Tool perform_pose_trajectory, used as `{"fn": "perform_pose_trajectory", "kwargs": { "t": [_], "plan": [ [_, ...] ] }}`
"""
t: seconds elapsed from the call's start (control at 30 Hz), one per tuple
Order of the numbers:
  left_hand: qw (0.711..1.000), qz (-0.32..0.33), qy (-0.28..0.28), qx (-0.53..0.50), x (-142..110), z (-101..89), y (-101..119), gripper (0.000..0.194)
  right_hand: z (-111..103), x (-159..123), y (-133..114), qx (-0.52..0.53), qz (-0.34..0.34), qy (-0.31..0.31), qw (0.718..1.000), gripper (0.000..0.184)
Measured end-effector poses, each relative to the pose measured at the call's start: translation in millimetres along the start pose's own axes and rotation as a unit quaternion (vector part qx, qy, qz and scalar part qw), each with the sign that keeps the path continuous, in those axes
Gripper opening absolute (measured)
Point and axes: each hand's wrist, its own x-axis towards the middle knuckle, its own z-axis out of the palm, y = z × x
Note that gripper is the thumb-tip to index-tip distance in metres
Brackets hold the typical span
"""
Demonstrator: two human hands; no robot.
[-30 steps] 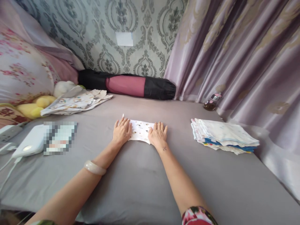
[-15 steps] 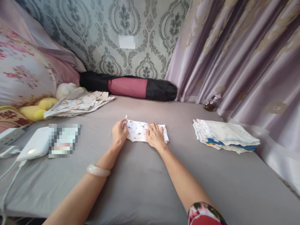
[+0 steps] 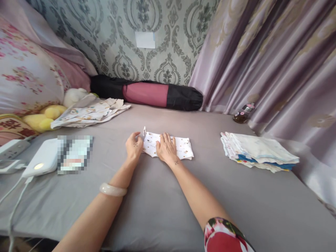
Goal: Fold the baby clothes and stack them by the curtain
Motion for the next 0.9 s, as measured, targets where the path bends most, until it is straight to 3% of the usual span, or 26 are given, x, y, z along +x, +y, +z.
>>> {"fn": "perform_pose_trajectory", "kwargs": {
  "t": [0.13, 0.27, 0.5, 0.67, 0.9],
  "plan": [
    [0.996, -0.064, -0.014, -0.065, 0.3, -6.3, 4.7, 0.039, -6.2, 1.9, 0.0, -0.002, 0.004, -0.021, 1.0, 0.055],
    [0.991, -0.092, -0.01, -0.094, 1.7, -8.3, 4.4, 0.038, -17.2, 9.1, -15.6, 0.005, 0.001, -0.034, 0.999, 0.053],
    [0.991, -0.083, -0.006, -0.104, 3.5, -8.4, 0.2, 0.039, -4.1, 21.8, -49.8, 0.037, -0.027, -0.026, 0.999, 0.055],
    [0.991, -0.079, -0.004, -0.104, 3.7, -7.6, 0.7, 0.04, 7.1, 20.1, -50.3, 0.035, -0.023, -0.006, 0.999, 0.053],
    [0.991, -0.07, -0.007, -0.11, 2.2, -9.4, 1.9, 0.039, 0.4, 21.1, -51.6, 0.037, -0.015, -0.028, 0.999, 0.054]
  ]
}}
